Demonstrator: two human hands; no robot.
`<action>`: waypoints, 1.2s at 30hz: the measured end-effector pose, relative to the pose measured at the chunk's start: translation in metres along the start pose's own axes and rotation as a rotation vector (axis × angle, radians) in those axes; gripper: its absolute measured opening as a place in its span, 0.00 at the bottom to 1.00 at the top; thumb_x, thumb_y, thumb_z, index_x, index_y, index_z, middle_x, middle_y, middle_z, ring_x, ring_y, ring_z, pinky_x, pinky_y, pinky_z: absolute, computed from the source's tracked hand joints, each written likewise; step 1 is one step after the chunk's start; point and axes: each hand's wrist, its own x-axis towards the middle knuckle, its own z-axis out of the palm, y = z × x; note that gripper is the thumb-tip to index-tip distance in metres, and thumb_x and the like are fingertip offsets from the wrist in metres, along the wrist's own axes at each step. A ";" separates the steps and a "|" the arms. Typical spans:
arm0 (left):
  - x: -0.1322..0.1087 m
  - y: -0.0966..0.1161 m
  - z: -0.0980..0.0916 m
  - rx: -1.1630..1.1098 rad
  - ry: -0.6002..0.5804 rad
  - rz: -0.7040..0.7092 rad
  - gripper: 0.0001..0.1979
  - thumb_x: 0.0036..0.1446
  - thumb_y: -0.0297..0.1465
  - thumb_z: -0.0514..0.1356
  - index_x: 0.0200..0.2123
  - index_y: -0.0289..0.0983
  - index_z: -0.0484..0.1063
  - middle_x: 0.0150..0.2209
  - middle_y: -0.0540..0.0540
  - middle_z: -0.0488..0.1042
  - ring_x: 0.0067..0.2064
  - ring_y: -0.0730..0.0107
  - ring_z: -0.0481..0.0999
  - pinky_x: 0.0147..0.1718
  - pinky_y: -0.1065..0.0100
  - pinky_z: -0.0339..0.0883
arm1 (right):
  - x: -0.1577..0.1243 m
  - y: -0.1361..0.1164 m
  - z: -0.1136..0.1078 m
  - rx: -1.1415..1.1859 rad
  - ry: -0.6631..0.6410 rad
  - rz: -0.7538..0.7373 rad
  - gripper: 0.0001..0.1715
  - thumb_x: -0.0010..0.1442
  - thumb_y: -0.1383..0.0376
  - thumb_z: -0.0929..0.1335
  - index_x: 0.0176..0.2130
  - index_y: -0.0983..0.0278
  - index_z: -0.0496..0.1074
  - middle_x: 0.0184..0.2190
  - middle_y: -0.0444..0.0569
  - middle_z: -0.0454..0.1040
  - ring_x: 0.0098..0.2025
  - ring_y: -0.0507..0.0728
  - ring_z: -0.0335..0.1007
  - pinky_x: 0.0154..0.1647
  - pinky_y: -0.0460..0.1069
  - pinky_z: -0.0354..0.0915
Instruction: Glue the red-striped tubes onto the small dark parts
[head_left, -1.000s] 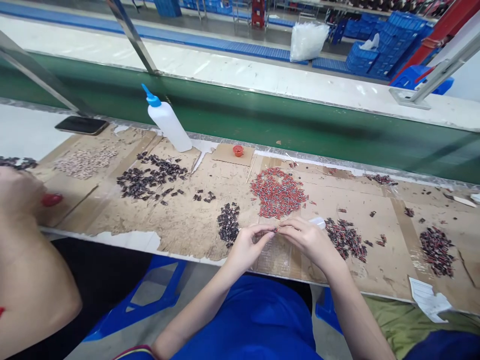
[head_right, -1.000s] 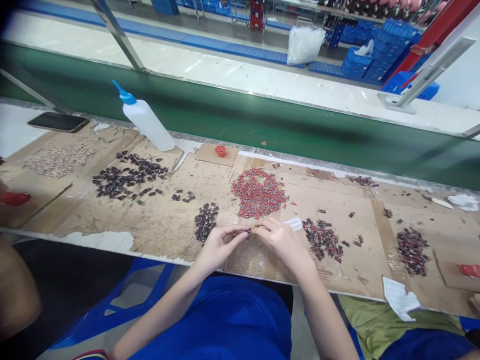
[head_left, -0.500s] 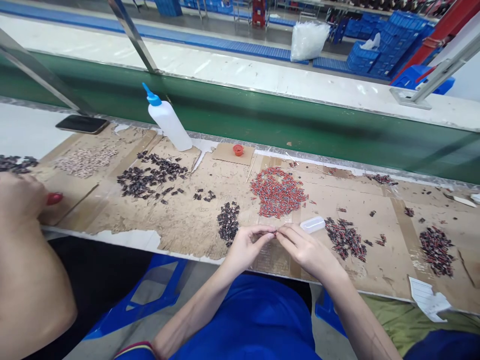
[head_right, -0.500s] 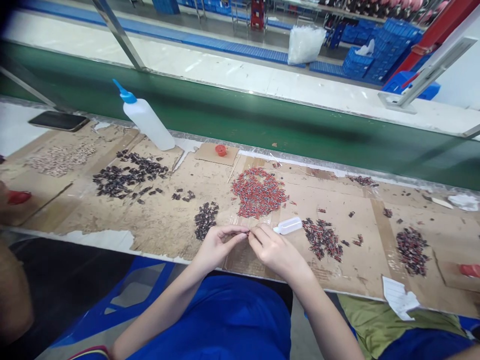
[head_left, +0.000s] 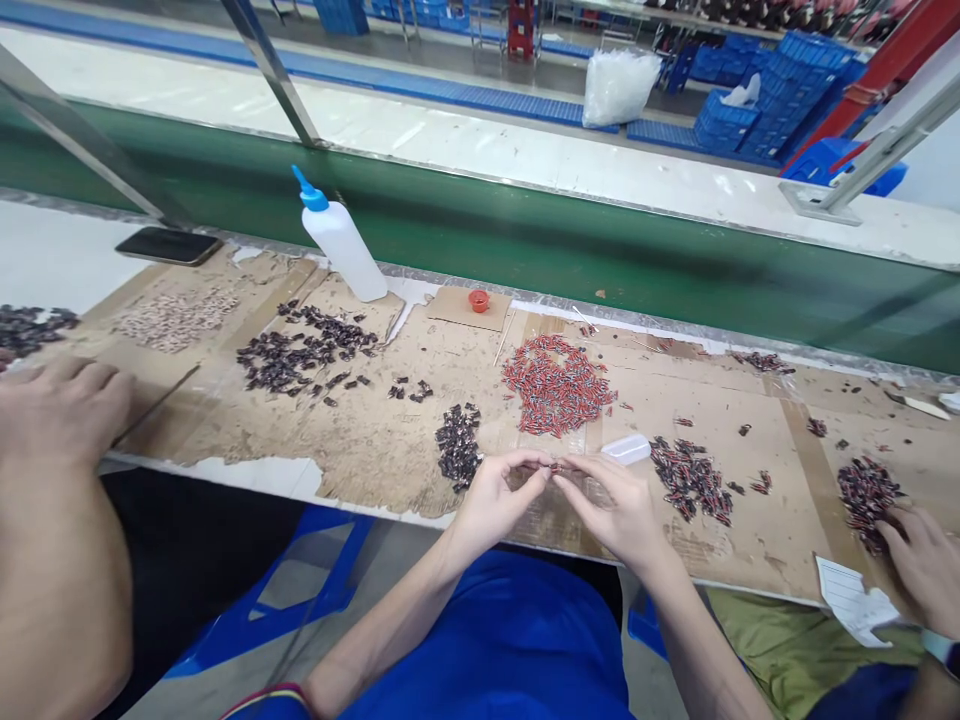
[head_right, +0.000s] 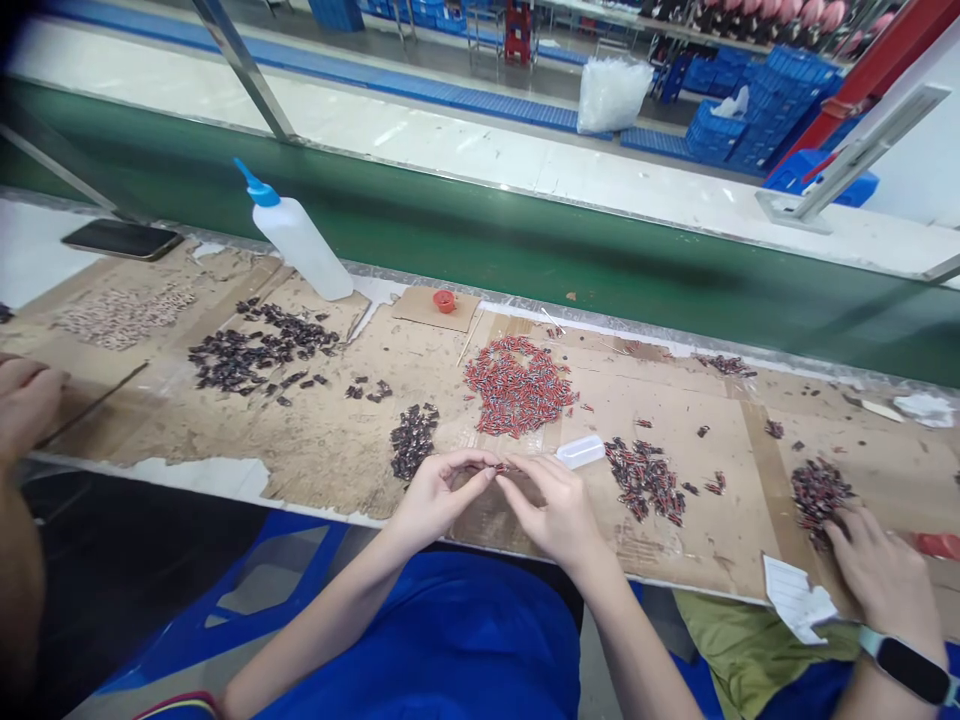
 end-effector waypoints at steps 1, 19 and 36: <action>-0.001 0.002 0.001 0.012 -0.002 0.015 0.09 0.53 0.32 0.61 0.34 0.34 0.78 0.34 0.44 0.81 0.37 0.64 0.79 0.41 0.67 0.71 | -0.002 -0.001 0.002 0.075 0.031 0.119 0.08 0.60 0.68 0.68 0.40 0.64 0.77 0.33 0.51 0.81 0.34 0.56 0.78 0.38 0.50 0.75; -0.001 0.005 -0.002 0.227 -0.131 0.139 0.19 0.59 0.33 0.59 0.54 0.38 0.66 0.46 0.42 0.77 0.49 0.63 0.75 0.52 0.62 0.65 | -0.019 0.002 0.006 0.138 0.260 0.416 0.07 0.59 0.64 0.68 0.35 0.63 0.77 0.33 0.50 0.80 0.35 0.57 0.77 0.41 0.52 0.73; 0.068 -0.012 -0.090 1.304 -0.086 0.234 0.13 0.59 0.22 0.51 0.36 0.36 0.76 0.33 0.42 0.75 0.38 0.57 0.71 0.39 0.61 0.66 | -0.006 0.035 -0.009 -0.380 0.104 0.949 0.31 0.53 0.46 0.68 0.46 0.66 0.71 0.23 0.53 0.77 0.27 0.64 0.74 0.29 0.52 0.61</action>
